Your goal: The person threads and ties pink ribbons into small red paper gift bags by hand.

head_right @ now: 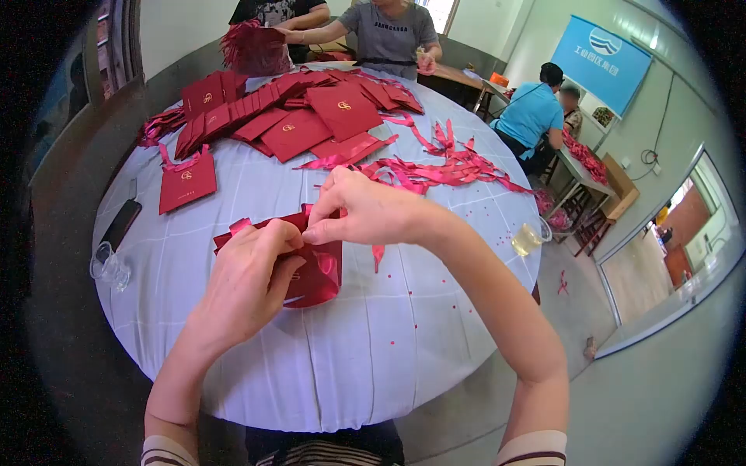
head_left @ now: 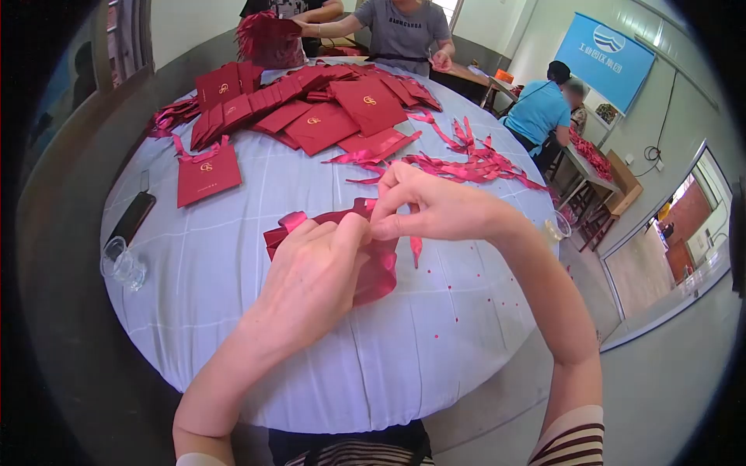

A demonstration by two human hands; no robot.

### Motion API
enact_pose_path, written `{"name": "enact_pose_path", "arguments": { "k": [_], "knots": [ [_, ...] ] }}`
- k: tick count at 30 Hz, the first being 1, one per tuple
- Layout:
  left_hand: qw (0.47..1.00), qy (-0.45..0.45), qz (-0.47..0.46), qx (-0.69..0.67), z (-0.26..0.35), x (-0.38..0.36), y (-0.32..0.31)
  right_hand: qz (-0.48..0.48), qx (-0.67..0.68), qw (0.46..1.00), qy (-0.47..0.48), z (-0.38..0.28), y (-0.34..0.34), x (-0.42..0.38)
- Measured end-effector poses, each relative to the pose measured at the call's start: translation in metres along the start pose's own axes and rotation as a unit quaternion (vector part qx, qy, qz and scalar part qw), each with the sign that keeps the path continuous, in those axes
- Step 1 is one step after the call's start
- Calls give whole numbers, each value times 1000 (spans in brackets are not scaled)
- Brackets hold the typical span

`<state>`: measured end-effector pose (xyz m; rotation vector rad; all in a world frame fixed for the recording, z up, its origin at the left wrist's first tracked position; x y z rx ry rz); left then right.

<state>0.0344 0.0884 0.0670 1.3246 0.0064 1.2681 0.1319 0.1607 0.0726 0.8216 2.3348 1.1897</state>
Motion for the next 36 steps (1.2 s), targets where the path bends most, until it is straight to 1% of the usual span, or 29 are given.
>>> {"name": "enact_pose_path", "arguments": {
  "k": [1,3,4,5,7,8,10,11,13,14,16,17,19,20,21,24,26,27,29,31,34,35,36],
  "knots": [
    [1000,2,0,-2,0,0,1,-2,0,1000,-1,1,1,2],
    [999,-12,-30,5,4,1,-2,-39,76,993,-88,14,-3,7],
    [999,-13,-31,6,4,1,-2,-39,36,995,-83,10,-2,9],
    [999,-12,-35,3,5,1,-3,-36,37,995,-82,7,-1,9],
    [999,-14,-43,1,7,0,-5,-44,-84,993,-69,0,-1,8],
    [999,-6,-38,-4,7,0,-5,-40,-82,993,-71,-1,-1,8],
    [999,-1,-36,-11,8,0,-6,-79,-30,990,-116,5,-7,8],
    [999,7,-33,-7,5,0,-6,-79,-28,990,-117,6,-9,7],
    [999,15,-28,-3,2,-1,-4,-31,57,994,-93,5,-9,7],
    [999,19,-31,-12,1,-1,-4,-31,56,994,-93,12,-15,5],
    [999,23,-34,-20,-1,-1,-2,91,122,988,-14,13,-8,1],
    [999,11,-40,-16,1,-1,-2,91,123,988,-15,17,-9,1],
    [999,-2,-52,-15,4,0,-4,163,274,947,30,19,5,-3],
    [999,14,-40,-15,2,1,-2,234,232,943,48,18,20,-7],
    [999,29,-30,-14,2,2,0,258,271,926,59,18,30,-11],
    [999,19,-35,-12,4,2,0,281,297,912,37,26,35,-9],
    [999,7,-43,-4,6,2,-1,328,412,850,-16,49,44,-8],
    [999,3,-45,0,6,2,-2,332,413,848,-16,53,48,-6],
    [999,-5,-52,5,7,3,-1,380,445,810,36,58,58,-7],
    [998,0,-65,9,9,3,0,385,454,803,38,64,55,-3],
    [998,-15,-54,24,19,4,3,345,523,776,65,71,43,4],
    [998,-16,-54,24,17,2,-1,347,523,776,66,73,40,2],
    [998,-23,-37,34,14,1,-4,287,557,775,80,68,30,5]
  ]
}}
Point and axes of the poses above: each hand's wrist, its own x-axis towards the middle knuckle, its own y-axis out of the back of the hand, z = x × y, the point moved 8 cm from there along x, towards the middle knuckle, and after that the axes turned 1 degree about -y, right-handed, at the moved point
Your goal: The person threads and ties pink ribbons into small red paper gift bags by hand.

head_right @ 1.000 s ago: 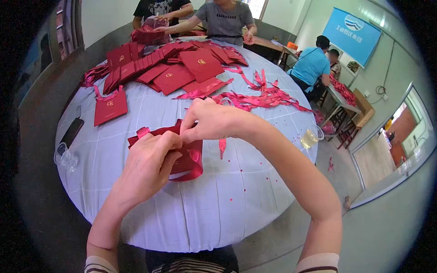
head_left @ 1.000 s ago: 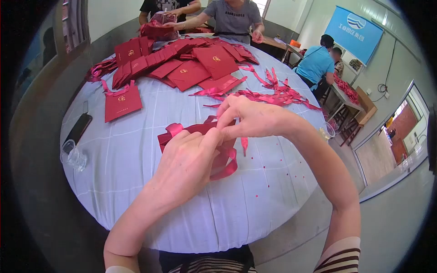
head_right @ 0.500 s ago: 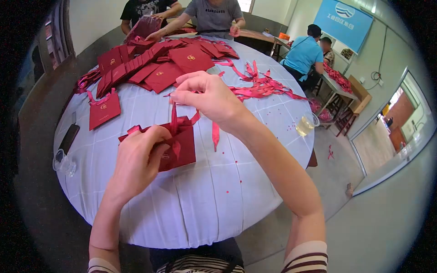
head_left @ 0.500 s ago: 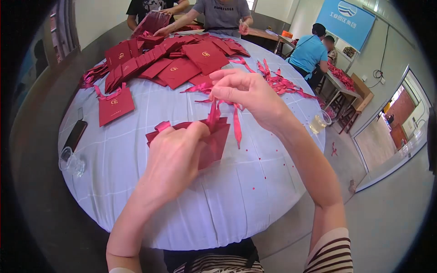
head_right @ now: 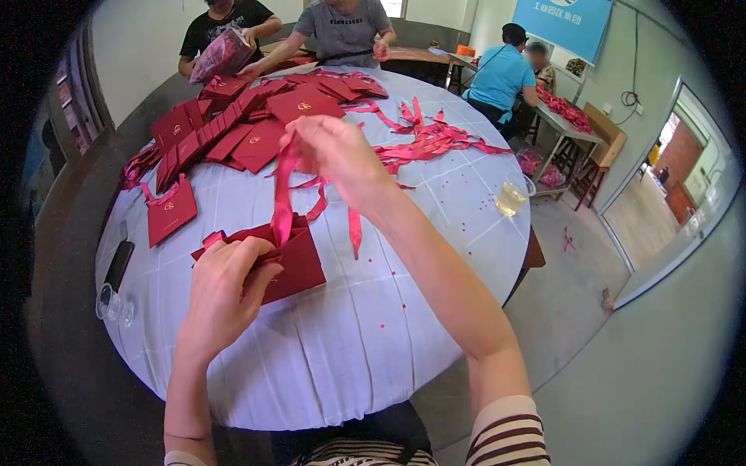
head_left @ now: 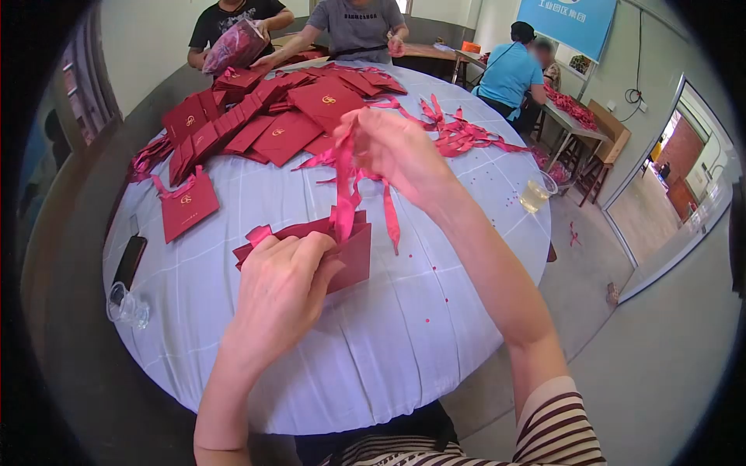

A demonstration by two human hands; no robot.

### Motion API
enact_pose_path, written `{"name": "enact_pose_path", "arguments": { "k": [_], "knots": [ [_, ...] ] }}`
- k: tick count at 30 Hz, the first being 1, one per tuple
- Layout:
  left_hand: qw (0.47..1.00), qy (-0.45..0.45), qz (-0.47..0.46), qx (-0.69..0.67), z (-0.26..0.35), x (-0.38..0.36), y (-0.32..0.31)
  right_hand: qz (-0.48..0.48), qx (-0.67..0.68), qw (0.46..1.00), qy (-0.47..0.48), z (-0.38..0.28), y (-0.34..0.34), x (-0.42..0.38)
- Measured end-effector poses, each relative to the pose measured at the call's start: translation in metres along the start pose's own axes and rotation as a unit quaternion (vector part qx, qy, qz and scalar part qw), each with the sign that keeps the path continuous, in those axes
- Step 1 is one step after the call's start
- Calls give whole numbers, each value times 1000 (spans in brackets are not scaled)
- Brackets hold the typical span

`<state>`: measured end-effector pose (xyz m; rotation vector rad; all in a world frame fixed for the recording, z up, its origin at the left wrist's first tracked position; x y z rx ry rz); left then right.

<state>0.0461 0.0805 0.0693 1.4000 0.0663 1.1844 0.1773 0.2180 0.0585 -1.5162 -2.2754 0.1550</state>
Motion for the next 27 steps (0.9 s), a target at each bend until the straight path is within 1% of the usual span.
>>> {"name": "enact_pose_path", "arguments": {
  "k": [1,2,3,4,5,7,9,10,11,12,13,14,15,17,18,21,22,23,25,26,27],
  "knots": [
    [1000,-5,18,12,-2,0,-1,-52,36,998,-32,8,-7,-5],
    [1000,-5,18,11,-2,0,-1,-136,69,985,-74,19,-11,-14],
    [1000,-5,20,16,-2,0,-1,-136,69,985,-75,22,-15,-23],
    [1000,-5,22,21,-2,0,-1,-144,-35,987,-60,23,-23,-33],
    [1000,-4,21,19,-2,1,-3,-149,-138,978,-44,23,-30,-42],
    [999,-12,45,27,-1,1,-1,-144,-148,976,-65,28,-37,-50],
    [998,-21,40,33,2,2,-2,-81,-117,989,-50,24,-36,-52],
    [998,-28,41,40,4,2,-1,-43,-130,990,-16,20,-33,-51],
    [998,-29,41,39,4,2,-2,-42,-131,990,-16,22,-33,-50],
    [998,-37,36,40,6,2,-3,-6,-212,975,58,14,-30,-49],
    [998,-45,30,40,7,2,-3,29,-291,947,130,5,-29,-50],
    [998,-47,30,38,8,1,-3,46,-333,927,165,1,-32,-52],
    [998,-38,26,32,8,1,-2,48,-336,926,166,-1,-30,-52],
    [999,-32,27,22,9,1,-4,36,-322,942,84,6,-23,-50],
    [999,-31,34,25,8,0,-3,35,-326,941,85,3,-22,-50],
    [998,-34,46,36,6,0,-1,14,-413,906,-89,19,-6,-58],
    [997,-40,51,42,6,0,-1,-4,-447,886,-121,21,-5,-62],
    [997,-39,53,41,6,0,0,-5,-449,885,-121,19,-8,-62],
    [997,-45,50,41,7,0,-1,-45,-449,875,-176,29,-15,-64],
    [997,-45,50,40,8,0,0,-44,-449,875,-176,34,-15,-64],
    [998,-37,39,36,7,-1,-1,-64,-339,931,-121,34,-25,-62]
  ]
}}
Point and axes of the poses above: each hand's wrist, its own x-axis towards the middle knuckle, its own y-axis out of the back of the hand, z = x × y, the point moved 8 cm from there along x, towards the middle knuckle, and after that the axes turned 1 degree about -y, right-handed, at the moved point
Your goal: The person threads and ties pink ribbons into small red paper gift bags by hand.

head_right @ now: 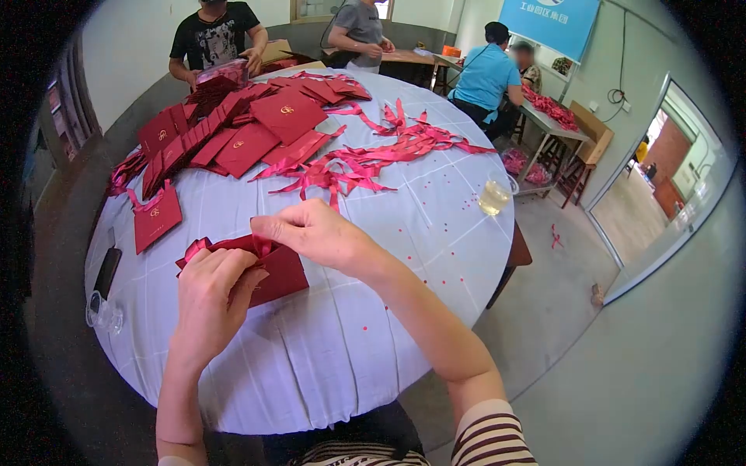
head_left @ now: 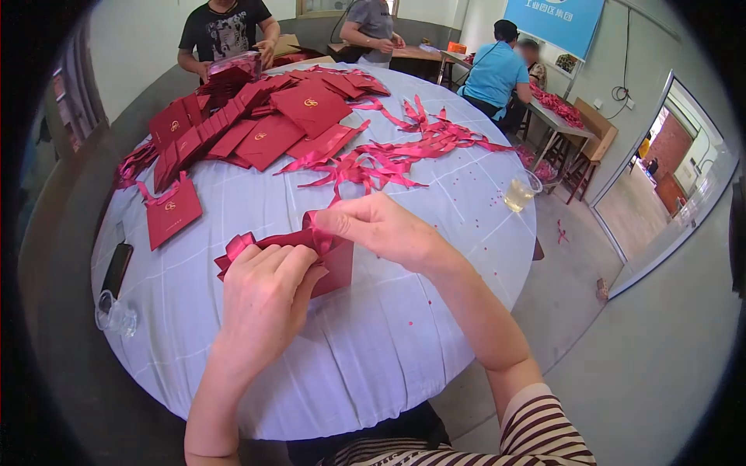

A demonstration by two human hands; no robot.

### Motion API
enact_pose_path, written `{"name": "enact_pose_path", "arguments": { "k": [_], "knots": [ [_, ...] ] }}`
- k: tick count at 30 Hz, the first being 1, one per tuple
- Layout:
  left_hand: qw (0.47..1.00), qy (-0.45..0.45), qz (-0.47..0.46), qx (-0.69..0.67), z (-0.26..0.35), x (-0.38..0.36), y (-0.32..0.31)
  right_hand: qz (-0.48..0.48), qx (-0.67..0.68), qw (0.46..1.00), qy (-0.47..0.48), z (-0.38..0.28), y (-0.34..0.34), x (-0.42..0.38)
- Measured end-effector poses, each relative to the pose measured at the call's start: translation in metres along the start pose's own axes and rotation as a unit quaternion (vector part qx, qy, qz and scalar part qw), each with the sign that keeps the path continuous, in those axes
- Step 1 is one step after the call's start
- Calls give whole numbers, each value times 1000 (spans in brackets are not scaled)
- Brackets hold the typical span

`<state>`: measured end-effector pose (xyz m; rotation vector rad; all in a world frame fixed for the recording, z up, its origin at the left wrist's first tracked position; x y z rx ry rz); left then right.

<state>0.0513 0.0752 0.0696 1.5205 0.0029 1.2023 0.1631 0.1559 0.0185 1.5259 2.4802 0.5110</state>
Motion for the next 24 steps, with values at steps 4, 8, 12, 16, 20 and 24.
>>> {"name": "enact_pose_path", "arguments": {
  "k": [4,8,12,16,20,24],
  "knots": [
    [1000,1,6,-9,0,1,-1,37,143,987,67,-13,-7,0],
    [1000,-3,9,-1,0,1,-1,77,153,979,110,-31,2,1],
    [1000,4,11,-5,-3,0,0,119,87,980,130,-50,17,1],
    [1000,0,11,-10,-3,0,0,124,93,972,178,-67,27,-2],
    [1000,-2,12,-10,-3,0,2,114,147,965,183,-68,28,0],
    [1000,-2,3,-9,-3,0,0,130,145,959,206,-78,37,-4]
  ]
}}
Point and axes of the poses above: each hand's wrist, its own x-axis towards the middle knuckle, its own y-axis out of the back of the hand, z = x × y, the point moved 8 cm from there along x, towards the middle knuckle, and after that the axes turned 1 degree about -y, right-handed, at the moved point
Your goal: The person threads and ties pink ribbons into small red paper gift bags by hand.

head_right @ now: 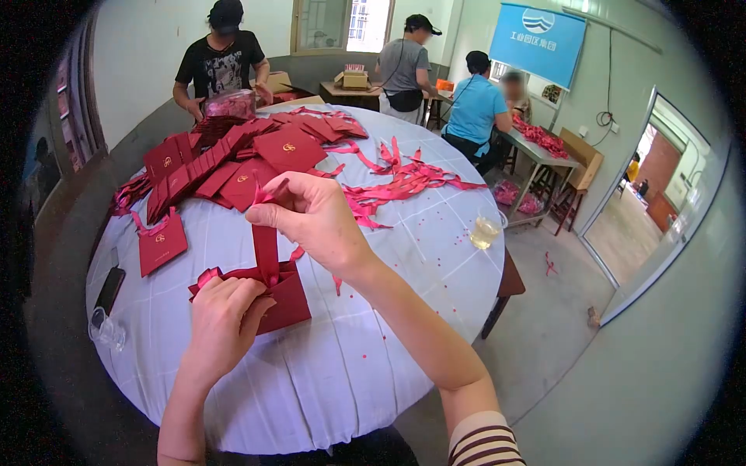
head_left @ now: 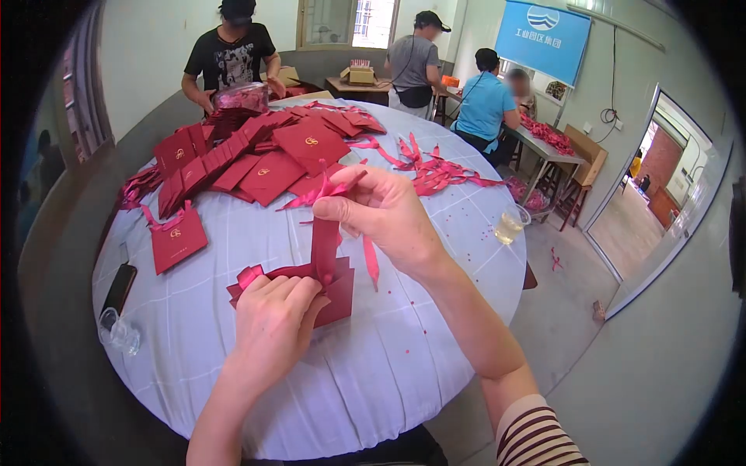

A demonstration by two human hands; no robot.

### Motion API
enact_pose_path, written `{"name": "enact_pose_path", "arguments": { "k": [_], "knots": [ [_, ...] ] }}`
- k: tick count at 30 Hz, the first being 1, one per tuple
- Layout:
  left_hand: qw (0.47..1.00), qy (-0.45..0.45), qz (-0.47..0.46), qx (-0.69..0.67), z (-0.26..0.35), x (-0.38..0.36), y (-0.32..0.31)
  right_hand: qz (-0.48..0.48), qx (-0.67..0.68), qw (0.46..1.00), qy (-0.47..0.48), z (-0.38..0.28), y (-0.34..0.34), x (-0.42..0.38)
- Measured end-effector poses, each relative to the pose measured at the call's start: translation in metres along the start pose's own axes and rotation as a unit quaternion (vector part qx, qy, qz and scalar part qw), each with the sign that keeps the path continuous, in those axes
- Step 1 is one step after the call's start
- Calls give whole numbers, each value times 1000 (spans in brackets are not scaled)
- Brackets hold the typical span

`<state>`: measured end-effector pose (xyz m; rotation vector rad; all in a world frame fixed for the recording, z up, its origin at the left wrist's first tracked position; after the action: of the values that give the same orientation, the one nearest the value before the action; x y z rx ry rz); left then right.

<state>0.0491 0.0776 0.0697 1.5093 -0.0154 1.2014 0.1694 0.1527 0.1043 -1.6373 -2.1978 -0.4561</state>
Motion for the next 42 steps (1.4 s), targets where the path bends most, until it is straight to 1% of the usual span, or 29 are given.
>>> {"name": "enact_pose_path", "arguments": {
  "k": [4,7,10,11,13,14,17,19,20,22,23,24,26,27,28,30,31,32,33,34,35,36,37,38,39,40,41,42],
  "knots": [
    [1000,2,7,3,0,-1,0,-6,14,1000,-5,-3,-2,-1],
    [1000,1,2,2,0,0,1,13,3,1000,-7,-4,2,-1],
    [1000,-11,-5,0,0,-1,-2,10,12,1000,15,-6,0,1],
    [1000,-1,-4,13,-3,-2,-2,15,-2,1000,7,-6,1,2],
    [1000,-21,-16,5,-2,-3,-4,14,-19,1000,-7,-7,-1,2],
    [1000,-12,-17,16,-5,-4,-3,10,-8,999,-30,-3,0,3],
    [1000,-26,-4,-2,-4,-3,-2,-18,22,999,-44,16,2,3],
    [1000,-22,2,2,-7,-4,-2,-90,-2,995,-43,35,-7,-3],
    [1000,-22,9,2,-8,-4,-2,-94,-1,994,-47,40,-4,-7],
    [1000,-21,12,-2,-9,-4,-2,-245,-55,960,-127,61,-25,-27],
    [1000,-25,15,-3,-9,-5,-2,-206,7,972,-111,61,-28,-31],
    [1000,-16,10,-4,-11,-5,-4,-210,14,970,-119,63,-32,-34],
    [1000,-12,20,-4,-12,-4,-2,-140,9,982,-128,65,-28,-31],
    [1000,0,20,-7,-14,-4,-2,-103,0,991,-83,66,-27,-30],
    [1000,3,14,-3,-16,-2,0,-104,7,991,-84,67,-30,-31],
    [984,-6,148,-100,-20,2,27,-25,-71,995,-64,60,-18,-33],
    [982,15,180,-54,-27,1,43,-1,-56,996,-71,59,-13,-33],
    [977,34,211,-8,-35,-4,61,2,-51,996,-72,61,-9,-32],
    [978,32,207,-7,-39,-8,67,1,-31,996,-88,64,-2,-30],
    [978,140,153,1,-59,-12,65,1,-11,995,-102,67,2,-29],
    [964,245,98,9,-76,-19,60,-1,-7,995,-104,66,3,-29],
    [965,242,96,11,-78,-21,58,2,-5,995,-103,67,5,-28],
    [942,326,1,-79,-94,-32,33,-17,-10,995,-99,69,2,-28],
    [895,403,-94,-166,-106,-47,9,-36,-14,995,-96,70,-1,-28],
    [855,431,-220,-189,-112,-59,-8,-33,-10,995,-96,72,-2,-28],
    [854,431,-225,-186,-110,-61,-14,-31,9,992,-120,78,-3,-29],
    [816,454,-195,-300,-101,-63,-25,-27,28,989,-145,85,-4,-30],
    [764,472,-161,-409,-96,-65,-34,-23,33,988,-148,89,-3,-30]
  ]
}}
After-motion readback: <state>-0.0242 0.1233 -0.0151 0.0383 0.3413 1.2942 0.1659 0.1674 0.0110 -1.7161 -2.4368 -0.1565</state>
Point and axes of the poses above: each hand's wrist, its own x-axis towards the middle knuckle, its own y-axis out of the back of the hand, z = x × y, the point moved 8 cm from there along x, towards the middle knuckle, and after that the axes turned 1 degree about -y, right-handed, at the moved point
